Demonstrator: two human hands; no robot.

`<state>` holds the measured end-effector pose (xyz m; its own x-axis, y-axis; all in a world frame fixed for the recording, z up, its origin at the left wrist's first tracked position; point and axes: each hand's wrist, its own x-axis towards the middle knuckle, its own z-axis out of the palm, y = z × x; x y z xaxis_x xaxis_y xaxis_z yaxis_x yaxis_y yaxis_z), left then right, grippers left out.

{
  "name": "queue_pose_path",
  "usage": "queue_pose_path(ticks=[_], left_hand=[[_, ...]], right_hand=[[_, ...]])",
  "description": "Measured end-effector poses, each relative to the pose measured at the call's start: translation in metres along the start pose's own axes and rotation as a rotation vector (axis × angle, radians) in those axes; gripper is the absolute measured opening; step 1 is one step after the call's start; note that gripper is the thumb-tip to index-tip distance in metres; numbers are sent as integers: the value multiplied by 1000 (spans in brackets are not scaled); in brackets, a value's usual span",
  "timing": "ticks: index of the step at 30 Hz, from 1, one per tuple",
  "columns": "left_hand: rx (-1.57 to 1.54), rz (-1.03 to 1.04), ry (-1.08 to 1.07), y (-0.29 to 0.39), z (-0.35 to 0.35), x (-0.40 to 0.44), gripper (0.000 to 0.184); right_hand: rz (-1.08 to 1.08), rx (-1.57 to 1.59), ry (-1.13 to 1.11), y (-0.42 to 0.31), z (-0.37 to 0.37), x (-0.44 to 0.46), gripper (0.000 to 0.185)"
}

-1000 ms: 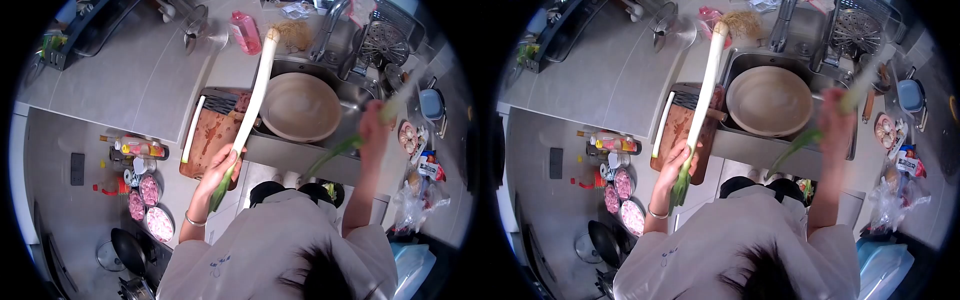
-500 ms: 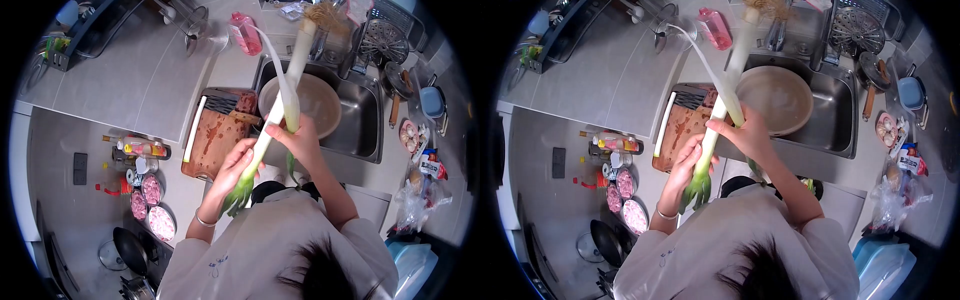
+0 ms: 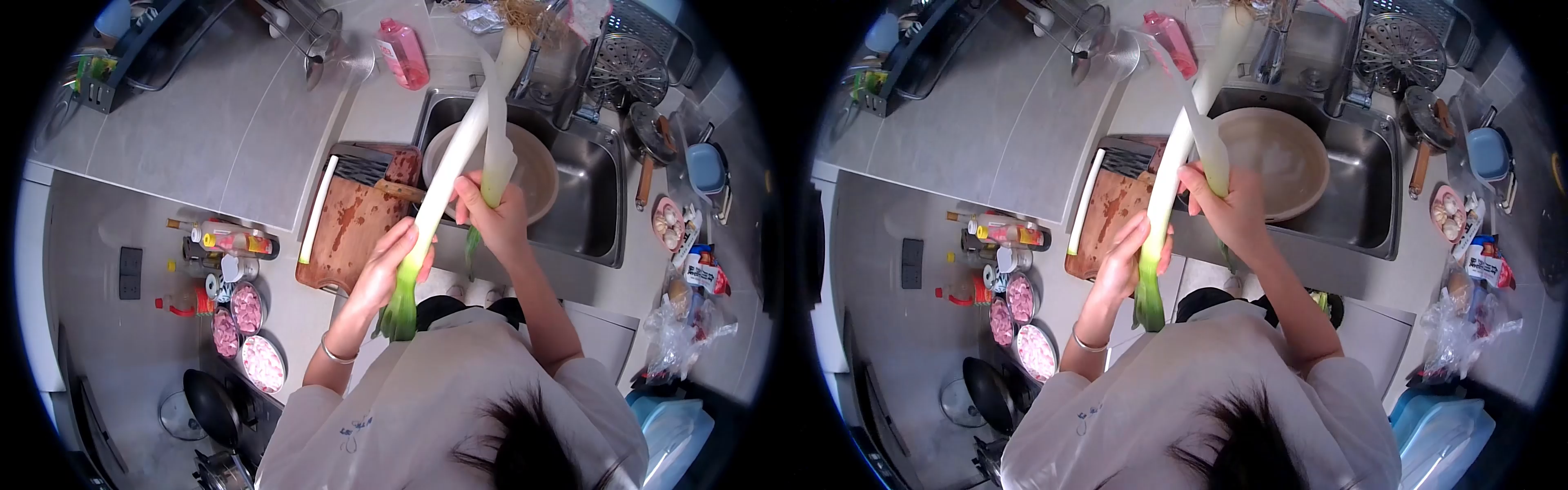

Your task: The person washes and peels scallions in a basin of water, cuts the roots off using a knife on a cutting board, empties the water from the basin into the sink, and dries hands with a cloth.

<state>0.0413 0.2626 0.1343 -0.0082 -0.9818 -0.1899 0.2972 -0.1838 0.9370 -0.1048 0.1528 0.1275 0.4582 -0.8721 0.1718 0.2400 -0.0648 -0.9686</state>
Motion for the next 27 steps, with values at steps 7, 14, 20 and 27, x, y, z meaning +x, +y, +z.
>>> queue_pose_path(ticks=[7, 14, 20, 27], left_hand=[[296, 94, 112, -10, -1, -4, 18], [511, 204, 309, -21, 2, -10, 27], [997, 580, 509, -19, -1, -7, 25], [1048, 537, 510, -21, -3, -11, 24]], right_hand=[[-103, 170, 222, -6, 0, 0, 23], [-32, 105, 239, -7, -1, -3, 20], [-44, 82, 259, 1, 1, -5, 22], [14, -26, 230, 7, -6, -4, 22]])
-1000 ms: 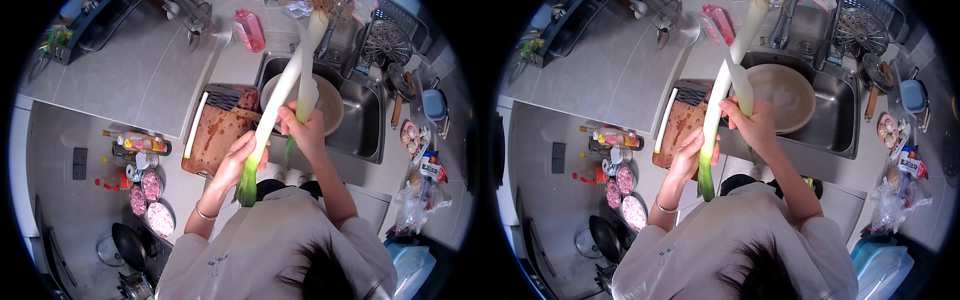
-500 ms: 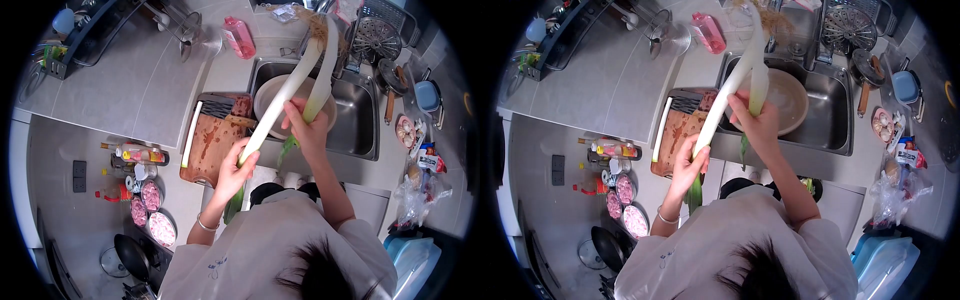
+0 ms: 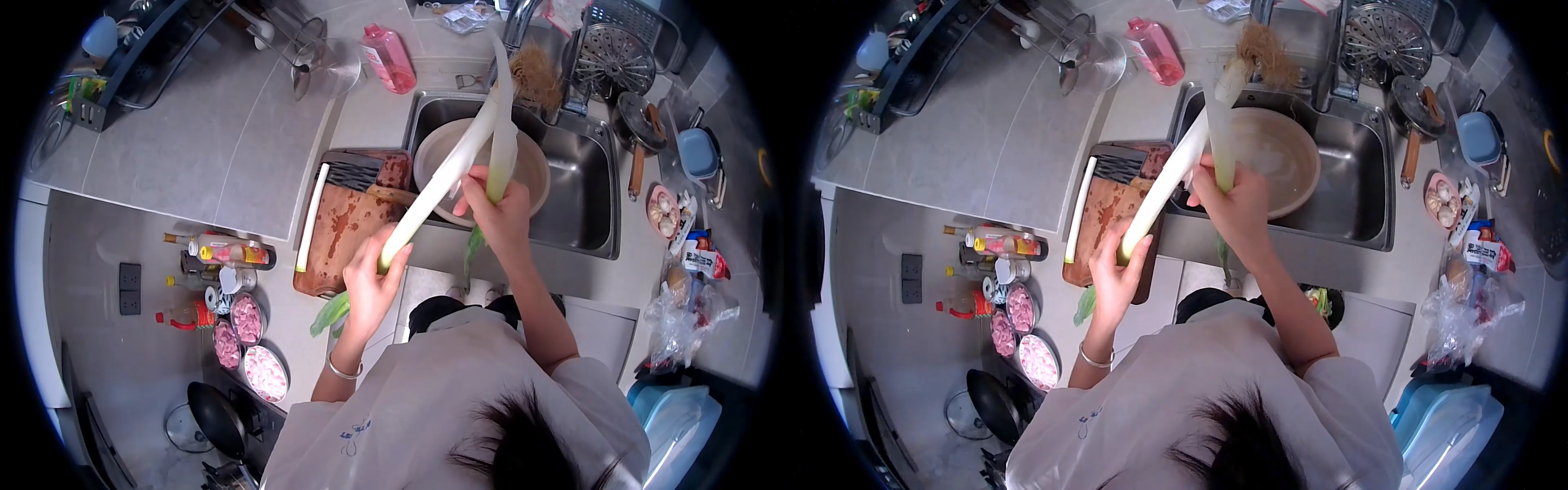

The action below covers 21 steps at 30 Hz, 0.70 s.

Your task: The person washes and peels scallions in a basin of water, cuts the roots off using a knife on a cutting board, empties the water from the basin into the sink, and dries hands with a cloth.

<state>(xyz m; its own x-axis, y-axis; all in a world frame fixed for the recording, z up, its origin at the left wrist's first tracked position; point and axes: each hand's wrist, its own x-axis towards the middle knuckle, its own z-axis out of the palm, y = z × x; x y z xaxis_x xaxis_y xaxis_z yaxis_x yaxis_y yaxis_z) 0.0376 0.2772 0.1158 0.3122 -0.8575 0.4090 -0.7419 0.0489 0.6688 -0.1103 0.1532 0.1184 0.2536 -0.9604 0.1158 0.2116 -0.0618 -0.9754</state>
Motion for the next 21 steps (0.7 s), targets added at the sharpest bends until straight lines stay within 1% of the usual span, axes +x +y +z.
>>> queue_pose_path(ticks=[2, 5, 7, 10, 13, 14, 16, 17, 19, 21], left_hand=[[7, -63, -44, 5, -3, -2, 23], [33, 62, 18, 2, -1, 1, 24], [37, 32, 10, 2, -1, 0, 24], [-9, 0, 18, 0, 1, 0, 25], [-8, -45, -9, -4, -2, -3, 26], [5, -63, -25, -6, -3, -3, 26], [-20, -22, -47, -6, -5, -2, 25], [-32, -2, -57, -6, -6, -1, 25], [-236, -215, -199, -10, -10, -5, 24], [-482, -404, -352, -11, -15, -6, 23]], right_hand=[[-10, -14, 19, 2, 0, 1, 19], [-54, 48, 38, -2, 6, 1, 12], [-61, 99, 44, -4, 9, 1, 10], [-138, -186, 16, 2, 1, 4, 8], [-341, -522, 51, -2, -6, 6, 14], [-376, -573, 60, -2, -9, 6, 14], [-448, -675, 77, -3, -16, 7, 15], [-444, -710, 107, -6, -19, 7, 16], [-437, -781, 166, -14, -27, 7, 17], [-570, -859, 237, -12, -47, 18, 20]])
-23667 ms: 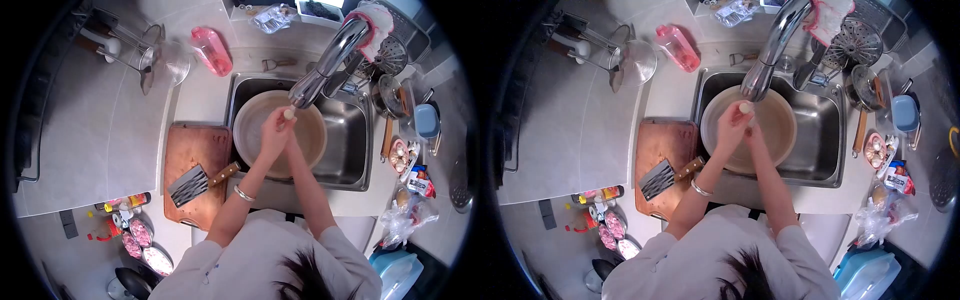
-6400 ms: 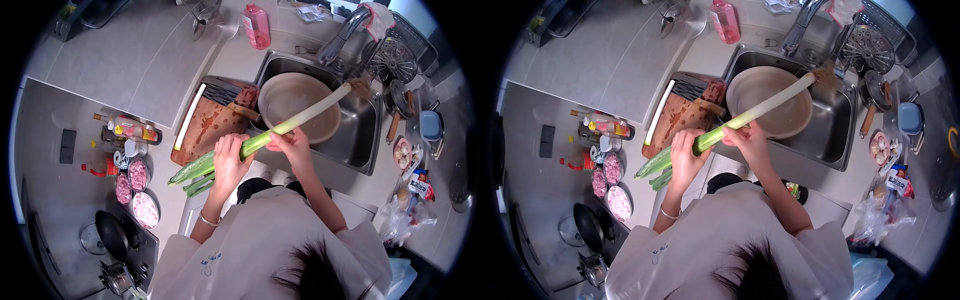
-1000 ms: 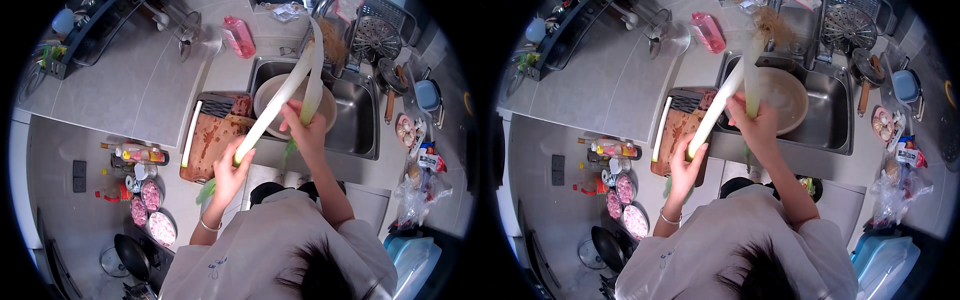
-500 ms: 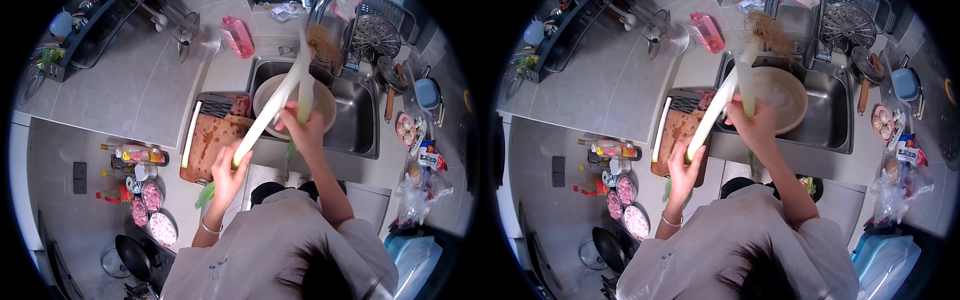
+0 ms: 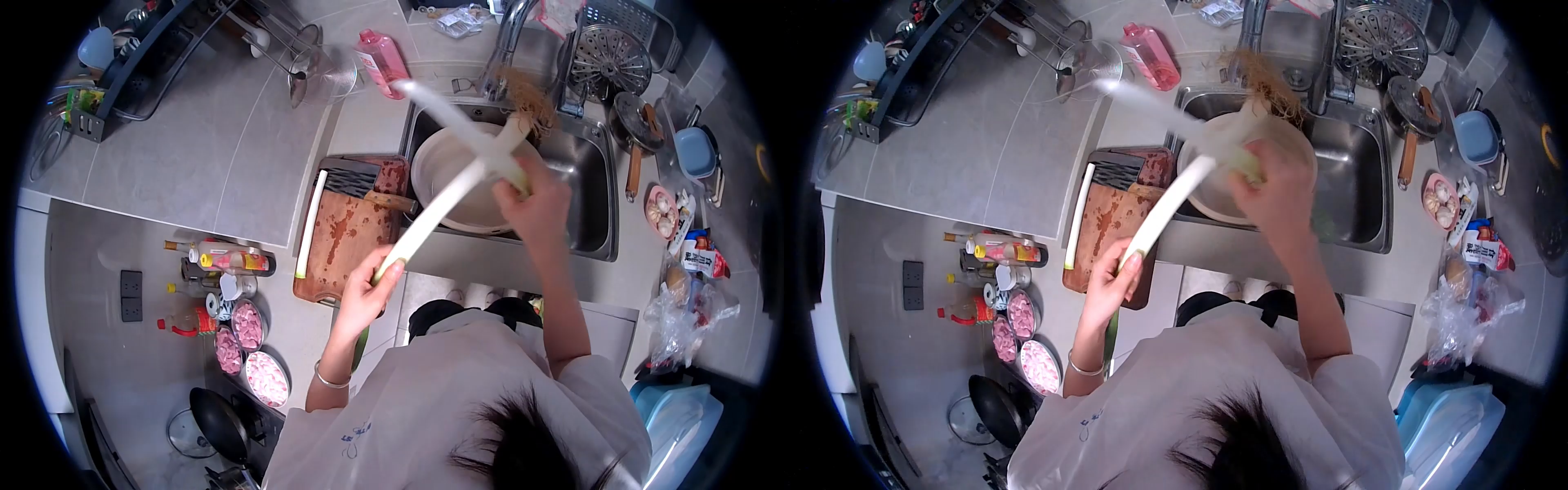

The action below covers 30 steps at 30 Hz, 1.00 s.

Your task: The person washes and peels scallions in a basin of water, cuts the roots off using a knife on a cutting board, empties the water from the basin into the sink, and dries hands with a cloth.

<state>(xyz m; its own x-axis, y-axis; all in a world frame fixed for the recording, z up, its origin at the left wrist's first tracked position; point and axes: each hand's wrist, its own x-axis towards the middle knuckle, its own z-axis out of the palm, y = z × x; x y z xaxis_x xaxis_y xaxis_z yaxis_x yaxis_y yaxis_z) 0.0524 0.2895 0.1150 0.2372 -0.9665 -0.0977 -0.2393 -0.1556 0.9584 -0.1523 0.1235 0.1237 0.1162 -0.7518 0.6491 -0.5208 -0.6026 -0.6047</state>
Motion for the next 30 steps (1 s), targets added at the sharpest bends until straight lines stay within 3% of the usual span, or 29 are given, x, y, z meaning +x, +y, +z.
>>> queue_pose_path(ticks=[2, 4, 7, 8, 11, 14, 16, 19, 22, 25, 28, 30], left_hand=[[-277, -159, -186, 2, -3, -2, 21], [-307, -201, -173, -3, -11, -4, 20], [-310, -224, -123, -4, -20, -3, 21], [-302, -237, -94, -3, -22, -3, 21], [-300, -217, -89, -4, -18, 1, 22], [-288, -188, -119, -3, -6, 4, 23], [-245, -129, -112, -7, 2, 10, 22], [-209, -112, -104, -6, 5, 16, 20], [-177, -140, -103, -5, 1, 16, 18], [-145, -161, -157, -5, -9, 15, 15], [-83, -171, -220, -6, -17, 9, 13], [-118, -227, -250, -7, -23, 5, 12]], right_hand=[[-58, -99, 104, 20, -9, 6, 19], [-69, -212, 214, 34, -21, 10, 15], [294, 302, 115, 46, -38, 17, 13], [354, 377, -53, 54, -35, 11, 15], [387, 393, -200, 39, -2, -4, 22], [523, 643, -112, 17, 33, -5, 33], [664, 808, -264, 3, 32, 4, 38], [438, 675, -232, 4, 38, 13, 38], [418, 495, -480, 4, 20, 25, 35], [151, 214, -562, 11, 13, 25, 25], [-273, 181, -502, 26, 1, 29, 21], [-311, 137, -446, 39, -12, 39, 24]])
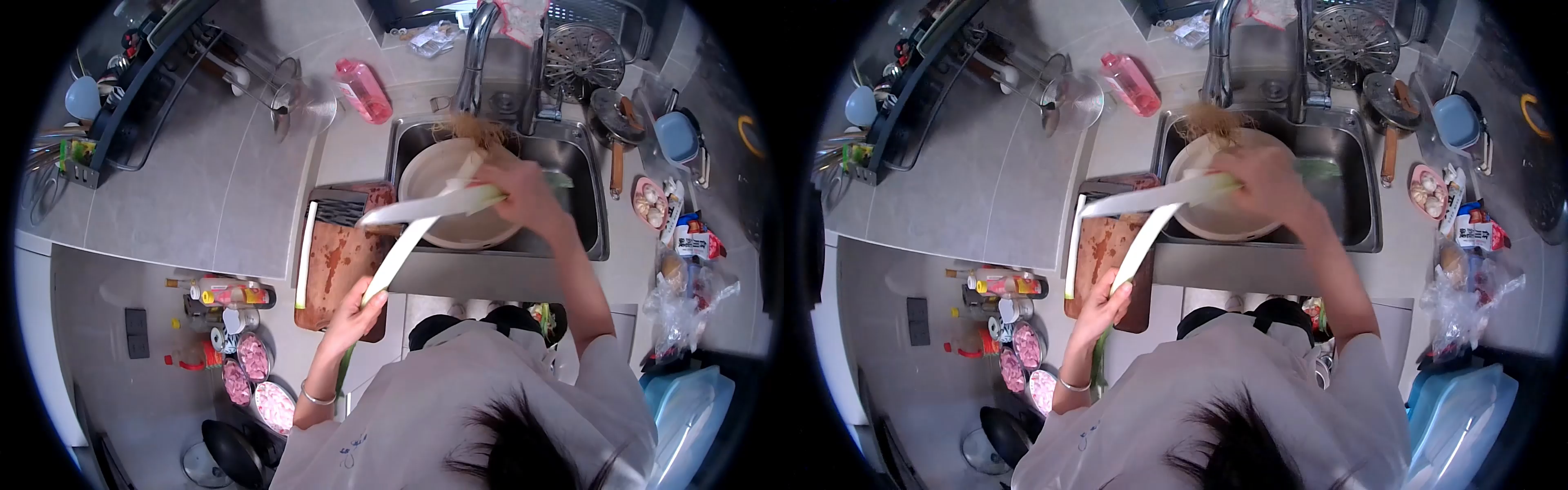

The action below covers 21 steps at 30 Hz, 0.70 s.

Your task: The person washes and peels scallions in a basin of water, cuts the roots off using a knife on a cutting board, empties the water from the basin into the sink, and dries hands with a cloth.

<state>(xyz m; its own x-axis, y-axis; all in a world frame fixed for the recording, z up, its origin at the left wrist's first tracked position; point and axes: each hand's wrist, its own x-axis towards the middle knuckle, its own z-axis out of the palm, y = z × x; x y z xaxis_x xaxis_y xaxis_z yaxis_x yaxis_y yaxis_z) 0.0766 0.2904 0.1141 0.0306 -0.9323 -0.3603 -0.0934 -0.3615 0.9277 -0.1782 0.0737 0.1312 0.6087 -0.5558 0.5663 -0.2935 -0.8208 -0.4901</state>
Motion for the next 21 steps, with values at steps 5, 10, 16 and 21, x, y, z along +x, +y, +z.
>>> queue_pose_path(ticks=[5, 10, 16, 21], left_hand=[[-118, -98, -10, -13, -30, -9, 11], [-164, -172, 113, -21, -62, -18, 21], [-322, -124, -67, -18, -45, -9, 24], [-277, -64, -185, -12, -18, 2, 31]], right_hand=[[259, -276, 264, 48, -56, -12, 31], [496, 84, 370, 106, -102, -30, 20], [578, 281, 350, 63, -56, -32, 14], [798, 744, 440, 7, -1, -24, 17]])
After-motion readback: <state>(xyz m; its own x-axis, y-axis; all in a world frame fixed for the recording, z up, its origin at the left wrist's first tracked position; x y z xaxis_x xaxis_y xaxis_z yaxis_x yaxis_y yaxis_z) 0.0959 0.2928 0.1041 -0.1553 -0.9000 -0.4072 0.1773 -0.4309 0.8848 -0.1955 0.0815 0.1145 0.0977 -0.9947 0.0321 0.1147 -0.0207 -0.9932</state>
